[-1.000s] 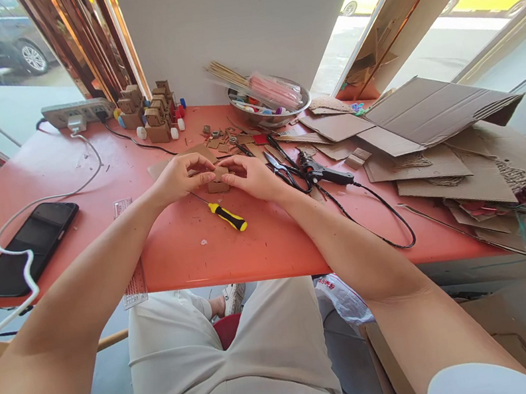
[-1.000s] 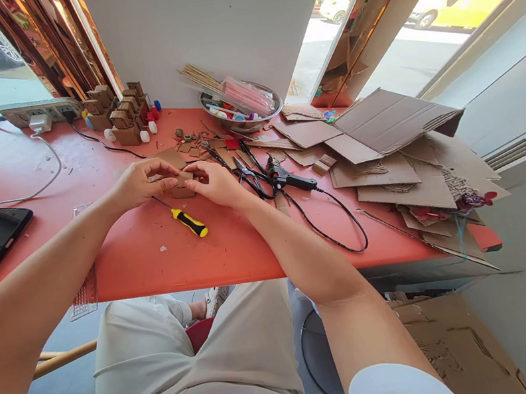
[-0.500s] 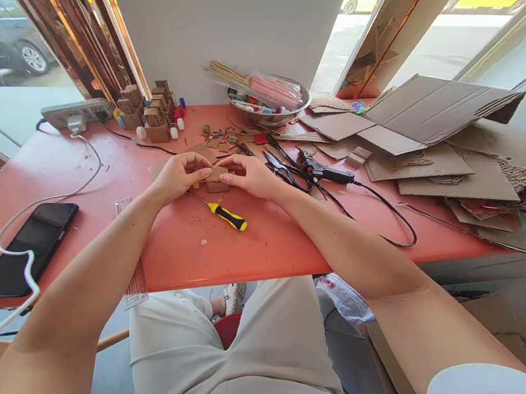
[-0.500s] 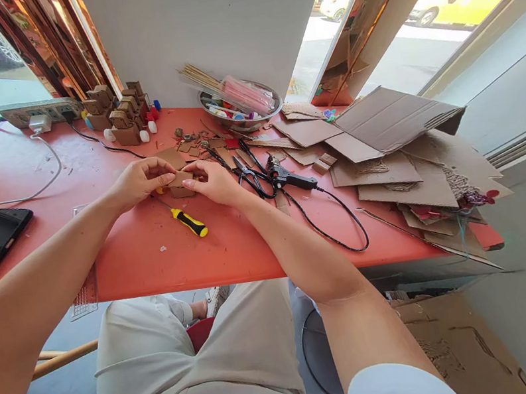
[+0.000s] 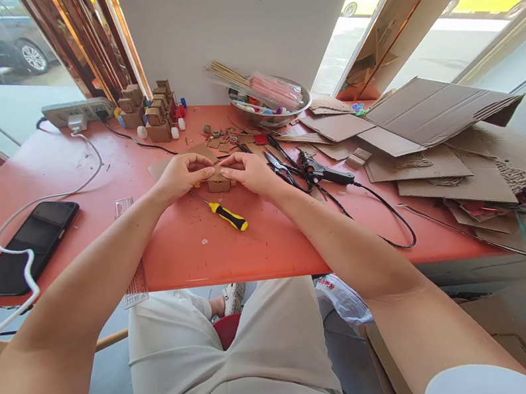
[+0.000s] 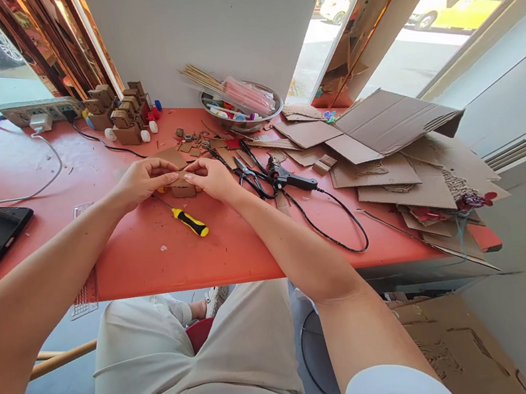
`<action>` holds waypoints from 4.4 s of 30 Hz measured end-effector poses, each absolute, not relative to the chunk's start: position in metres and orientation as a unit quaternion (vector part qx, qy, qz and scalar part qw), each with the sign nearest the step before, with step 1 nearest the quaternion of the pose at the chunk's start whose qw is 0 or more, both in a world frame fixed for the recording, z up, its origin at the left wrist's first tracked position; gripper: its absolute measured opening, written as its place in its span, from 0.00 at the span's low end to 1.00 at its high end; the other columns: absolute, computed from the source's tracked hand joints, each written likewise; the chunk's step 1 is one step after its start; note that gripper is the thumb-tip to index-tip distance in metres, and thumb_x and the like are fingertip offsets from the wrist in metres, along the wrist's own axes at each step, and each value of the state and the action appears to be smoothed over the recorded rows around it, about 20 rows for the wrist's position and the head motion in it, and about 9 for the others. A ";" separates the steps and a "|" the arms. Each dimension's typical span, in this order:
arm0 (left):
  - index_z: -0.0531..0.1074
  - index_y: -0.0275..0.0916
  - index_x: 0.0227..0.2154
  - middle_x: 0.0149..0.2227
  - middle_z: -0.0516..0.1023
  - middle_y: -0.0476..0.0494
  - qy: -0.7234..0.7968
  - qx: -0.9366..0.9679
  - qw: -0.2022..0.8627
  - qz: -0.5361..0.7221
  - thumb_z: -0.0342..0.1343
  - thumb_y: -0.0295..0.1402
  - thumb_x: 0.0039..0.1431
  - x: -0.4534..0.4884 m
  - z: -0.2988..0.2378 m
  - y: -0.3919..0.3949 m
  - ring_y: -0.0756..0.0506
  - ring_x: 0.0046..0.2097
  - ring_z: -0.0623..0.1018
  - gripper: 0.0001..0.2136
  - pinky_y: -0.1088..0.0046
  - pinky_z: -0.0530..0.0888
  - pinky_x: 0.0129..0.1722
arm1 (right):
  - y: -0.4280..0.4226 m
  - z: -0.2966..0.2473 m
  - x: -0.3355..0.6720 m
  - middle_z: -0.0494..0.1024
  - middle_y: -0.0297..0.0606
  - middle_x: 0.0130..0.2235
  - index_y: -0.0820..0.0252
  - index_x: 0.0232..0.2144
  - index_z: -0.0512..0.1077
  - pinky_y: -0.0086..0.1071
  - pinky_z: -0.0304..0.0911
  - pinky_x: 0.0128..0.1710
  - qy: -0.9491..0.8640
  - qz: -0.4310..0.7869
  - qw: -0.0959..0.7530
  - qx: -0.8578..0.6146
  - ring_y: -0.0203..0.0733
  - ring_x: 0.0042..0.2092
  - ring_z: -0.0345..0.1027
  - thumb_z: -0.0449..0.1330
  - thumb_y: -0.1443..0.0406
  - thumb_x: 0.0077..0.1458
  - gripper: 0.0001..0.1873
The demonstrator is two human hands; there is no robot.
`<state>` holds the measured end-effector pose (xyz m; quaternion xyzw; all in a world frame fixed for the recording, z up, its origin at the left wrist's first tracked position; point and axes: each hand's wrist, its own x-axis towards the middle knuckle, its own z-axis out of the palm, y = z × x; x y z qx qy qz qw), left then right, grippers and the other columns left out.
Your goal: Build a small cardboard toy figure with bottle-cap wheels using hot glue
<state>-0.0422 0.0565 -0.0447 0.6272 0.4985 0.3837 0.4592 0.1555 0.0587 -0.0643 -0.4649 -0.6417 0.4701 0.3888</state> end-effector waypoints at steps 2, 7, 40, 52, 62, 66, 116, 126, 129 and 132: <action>0.79 0.38 0.28 0.26 0.81 0.49 0.509 0.625 0.451 0.383 0.72 0.34 0.47 -0.040 -0.045 0.057 0.50 0.27 0.74 0.09 0.75 0.68 0.27 | 0.061 -0.065 0.155 0.88 0.37 0.40 0.58 0.33 0.79 0.44 0.78 0.56 -0.643 0.462 0.395 -0.465 0.46 0.48 0.83 0.69 0.69 0.54 0.02; 0.78 0.38 0.25 0.25 0.80 0.48 0.524 0.614 0.438 0.395 0.71 0.32 0.49 -0.035 -0.045 0.059 0.49 0.27 0.74 0.07 0.74 0.70 0.28 | 0.066 -0.070 0.154 0.88 0.36 0.39 0.57 0.31 0.81 0.46 0.77 0.58 -0.657 0.439 0.410 -0.456 0.46 0.48 0.83 0.67 0.69 0.56 0.03; 0.72 0.42 0.23 0.24 0.73 0.51 0.489 0.692 0.364 0.387 0.66 0.41 0.50 -0.037 -0.051 0.065 0.46 0.31 0.73 0.11 0.71 0.69 0.33 | 0.070 -0.071 0.155 0.86 0.35 0.35 0.58 0.30 0.82 0.39 0.75 0.50 -0.701 0.341 0.386 -0.494 0.47 0.42 0.80 0.68 0.61 0.60 0.08; 0.73 0.42 0.24 0.25 0.74 0.51 0.504 0.708 0.316 0.380 0.63 0.41 0.54 -0.036 -0.051 0.063 0.47 0.31 0.72 0.10 0.71 0.69 0.36 | 0.053 -0.058 0.156 0.86 0.40 0.43 0.60 0.40 0.79 0.37 0.75 0.49 -0.702 0.431 0.354 -0.443 0.45 0.45 0.80 0.72 0.64 0.56 0.10; 0.72 0.44 0.24 0.26 0.77 0.49 0.490 0.754 0.246 0.362 0.60 0.44 0.55 -0.035 -0.048 0.060 0.45 0.33 0.74 0.11 0.70 0.72 0.37 | 0.060 -0.061 0.154 0.89 0.40 0.40 0.57 0.32 0.81 0.41 0.76 0.55 -0.724 0.347 0.375 -0.464 0.47 0.47 0.82 0.65 0.64 0.62 0.07; 0.75 0.43 0.27 0.29 0.81 0.48 0.480 0.761 0.249 0.358 0.59 0.44 0.55 -0.037 -0.049 0.061 0.44 0.35 0.76 0.11 0.71 0.74 0.39 | 0.050 -0.057 0.158 0.89 0.39 0.46 0.54 0.43 0.82 0.43 0.76 0.56 -0.760 0.301 0.370 -0.441 0.49 0.50 0.83 0.63 0.63 0.62 0.08; 0.85 0.38 0.48 0.50 0.88 0.36 0.336 0.697 0.494 0.397 0.83 0.56 0.30 -0.056 -0.043 0.057 0.33 0.55 0.84 0.41 0.57 0.79 0.60 | 0.038 -0.045 0.164 0.82 0.30 0.36 0.53 0.38 0.71 0.31 0.70 0.33 -0.578 0.600 0.417 -0.364 0.37 0.33 0.75 0.80 0.50 0.40 0.29; 0.83 0.37 0.42 0.41 0.87 0.41 0.345 0.652 0.526 0.423 0.84 0.56 0.27 -0.052 -0.045 0.052 0.35 0.49 0.85 0.39 0.60 0.82 0.53 | 0.036 -0.052 0.156 0.83 0.29 0.36 0.53 0.40 0.68 0.28 0.73 0.31 -0.540 0.644 0.410 -0.354 0.36 0.33 0.79 0.77 0.56 0.54 0.22; 0.84 0.37 0.39 0.38 0.87 0.41 0.339 0.652 0.537 0.414 0.84 0.54 0.29 -0.052 -0.044 0.051 0.37 0.43 0.86 0.35 0.61 0.82 0.48 | 0.036 -0.054 0.152 0.83 0.29 0.36 0.53 0.40 0.68 0.28 0.73 0.31 -0.539 0.647 0.406 -0.355 0.36 0.32 0.80 0.75 0.57 0.59 0.19; 0.84 0.37 0.35 0.37 0.88 0.40 0.331 0.654 0.539 0.415 0.82 0.55 0.33 -0.052 -0.043 0.050 0.39 0.40 0.85 0.31 0.64 0.82 0.45 | 0.035 -0.051 0.151 0.83 0.30 0.35 0.53 0.39 0.68 0.29 0.75 0.33 -0.571 0.622 0.395 -0.362 0.37 0.32 0.80 0.71 0.53 0.63 0.18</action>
